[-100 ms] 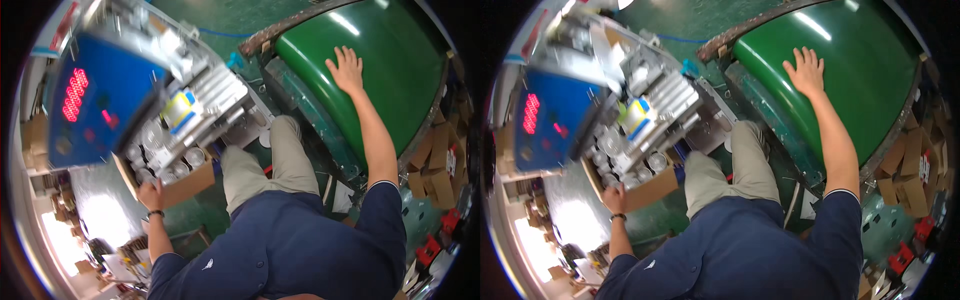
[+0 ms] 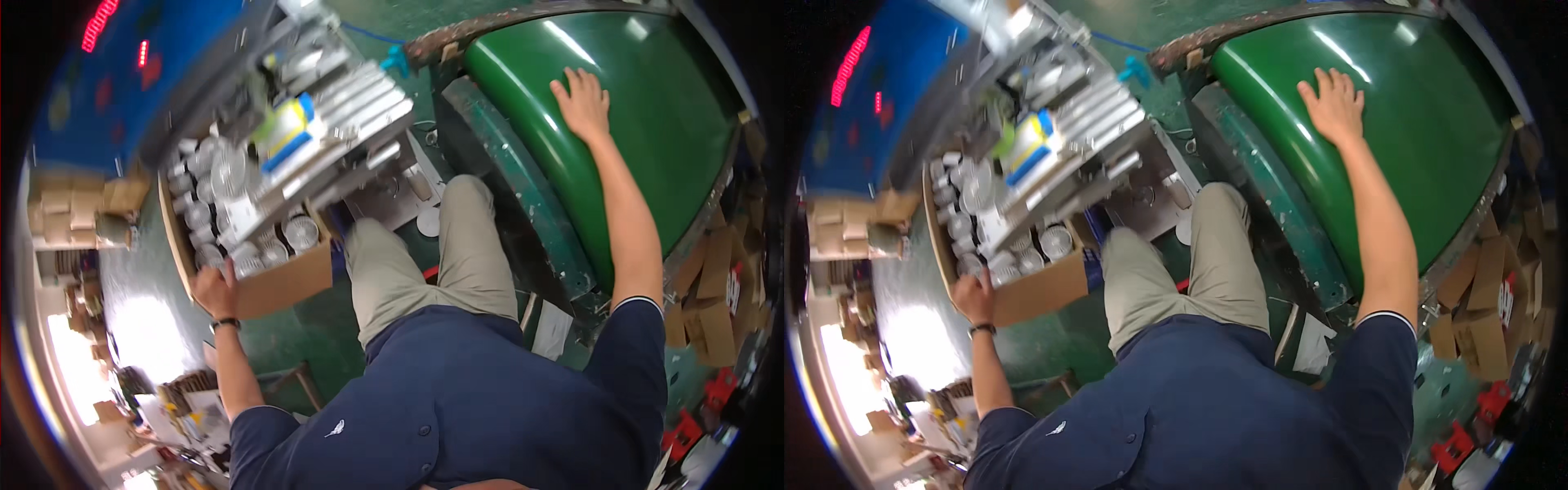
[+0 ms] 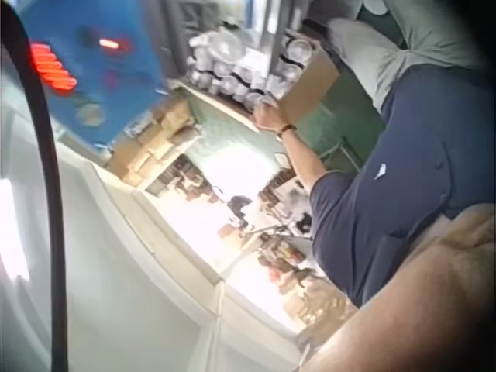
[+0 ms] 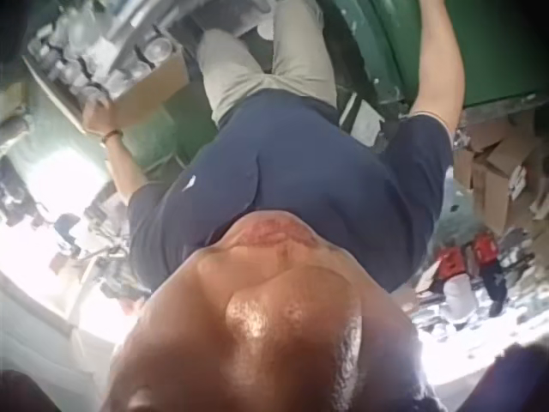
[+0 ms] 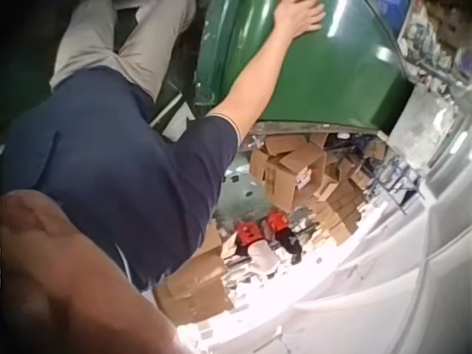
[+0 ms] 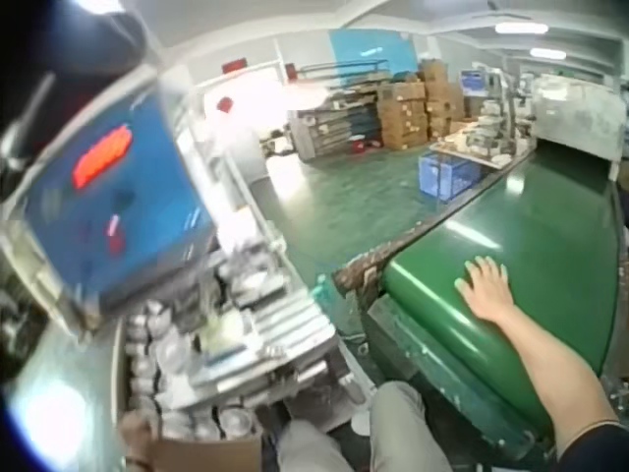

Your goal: Assembling and packing small portable fans using a production machine and manual placement

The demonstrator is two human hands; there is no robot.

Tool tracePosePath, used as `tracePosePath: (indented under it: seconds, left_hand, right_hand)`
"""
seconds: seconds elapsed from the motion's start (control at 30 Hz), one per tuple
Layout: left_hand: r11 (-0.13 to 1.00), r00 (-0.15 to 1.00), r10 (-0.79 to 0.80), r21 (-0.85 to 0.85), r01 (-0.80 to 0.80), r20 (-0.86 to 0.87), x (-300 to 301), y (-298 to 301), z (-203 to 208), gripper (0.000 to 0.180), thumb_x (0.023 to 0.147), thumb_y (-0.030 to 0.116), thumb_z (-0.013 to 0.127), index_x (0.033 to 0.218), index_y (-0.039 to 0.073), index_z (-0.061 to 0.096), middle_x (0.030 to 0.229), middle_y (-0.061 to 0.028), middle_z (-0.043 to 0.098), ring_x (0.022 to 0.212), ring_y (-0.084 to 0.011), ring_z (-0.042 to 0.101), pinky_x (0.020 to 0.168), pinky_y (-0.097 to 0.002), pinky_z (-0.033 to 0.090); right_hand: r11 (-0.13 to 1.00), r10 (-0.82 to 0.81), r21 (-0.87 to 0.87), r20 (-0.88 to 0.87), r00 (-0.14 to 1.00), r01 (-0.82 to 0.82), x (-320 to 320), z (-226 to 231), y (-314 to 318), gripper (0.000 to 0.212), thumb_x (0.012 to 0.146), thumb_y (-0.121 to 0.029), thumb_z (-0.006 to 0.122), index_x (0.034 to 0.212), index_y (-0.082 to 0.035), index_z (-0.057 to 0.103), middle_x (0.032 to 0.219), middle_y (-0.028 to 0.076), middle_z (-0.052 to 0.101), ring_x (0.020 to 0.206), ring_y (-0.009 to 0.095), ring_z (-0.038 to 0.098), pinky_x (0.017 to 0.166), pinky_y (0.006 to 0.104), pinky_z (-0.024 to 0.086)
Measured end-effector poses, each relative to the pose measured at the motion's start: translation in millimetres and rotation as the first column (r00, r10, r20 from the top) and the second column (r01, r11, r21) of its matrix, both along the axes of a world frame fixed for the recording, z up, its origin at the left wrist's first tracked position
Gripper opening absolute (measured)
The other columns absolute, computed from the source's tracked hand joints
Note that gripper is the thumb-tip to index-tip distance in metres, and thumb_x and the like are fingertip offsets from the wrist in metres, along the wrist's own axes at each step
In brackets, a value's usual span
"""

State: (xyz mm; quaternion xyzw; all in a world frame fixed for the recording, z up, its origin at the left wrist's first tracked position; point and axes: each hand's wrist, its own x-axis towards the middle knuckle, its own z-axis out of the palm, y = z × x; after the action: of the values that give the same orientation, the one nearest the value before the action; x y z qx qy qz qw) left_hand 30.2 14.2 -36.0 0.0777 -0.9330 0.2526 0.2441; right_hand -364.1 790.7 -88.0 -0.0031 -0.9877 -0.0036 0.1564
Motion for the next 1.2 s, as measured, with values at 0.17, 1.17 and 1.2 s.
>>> tracePosePath:
  seconds: [0.17, 1.17, 1.2]
  left_hand:
    - [0.999, 0.999, 0.033, 0.009, -0.033, -0.015, 5.5, 7.3, -7.0, 0.066, 0.104, 0.057, 0.059, 0.062, 0.006, 0.063, 0.064, -0.01, 0.061, 0.058, -0.0333, 0.058, 0.071, -0.0425, 0.049]
    - [0.935, 0.976, -0.163, 0.294, 0.2, -0.146, 33.0, 61.6, -82.6, 0.033, 0.078, 0.041, 0.081, 0.089, 0.012, 0.07, 0.095, -0.0055, 0.067, 0.098, -0.0258, 0.06, 0.108, -0.0406, 0.042]
    - [0.921, 0.961, -0.229, 0.285, 0.266, -0.158, 35.7, 58.8, -82.6, 0.032, 0.079, 0.039, 0.082, 0.088, 0.013, 0.067, 0.096, -0.005, 0.066, 0.098, -0.0252, 0.06, 0.11, -0.0403, 0.041]
  right_hand:
    - [0.999, 0.047, -0.024, 0.126, 0.991, -0.045, 3.9, 16.2, -15.1, 0.081, 0.105, -0.071, 0.039, 0.162, -0.013, 0.047, 0.169, 0.013, 0.044, 0.155, 0.037, 0.038, 0.123, 0.062, 0.031]
    - [0.918, 0.282, -0.23, -0.189, 0.94, -0.322, 138.1, -1.0, -121.3, 0.037, 0.105, -0.028, 0.064, 0.13, -0.003, 0.071, 0.126, 0.017, 0.073, 0.112, 0.033, 0.067, 0.103, 0.0424, 0.053]
    - [0.823, 0.368, -0.361, -0.252, 0.895, -0.439, 175.0, -9.2, -153.2, 0.029, 0.104, -0.021, 0.065, 0.124, -0.002, 0.073, 0.121, 0.015, 0.074, 0.107, 0.03, 0.067, 0.1, 0.041, 0.054]
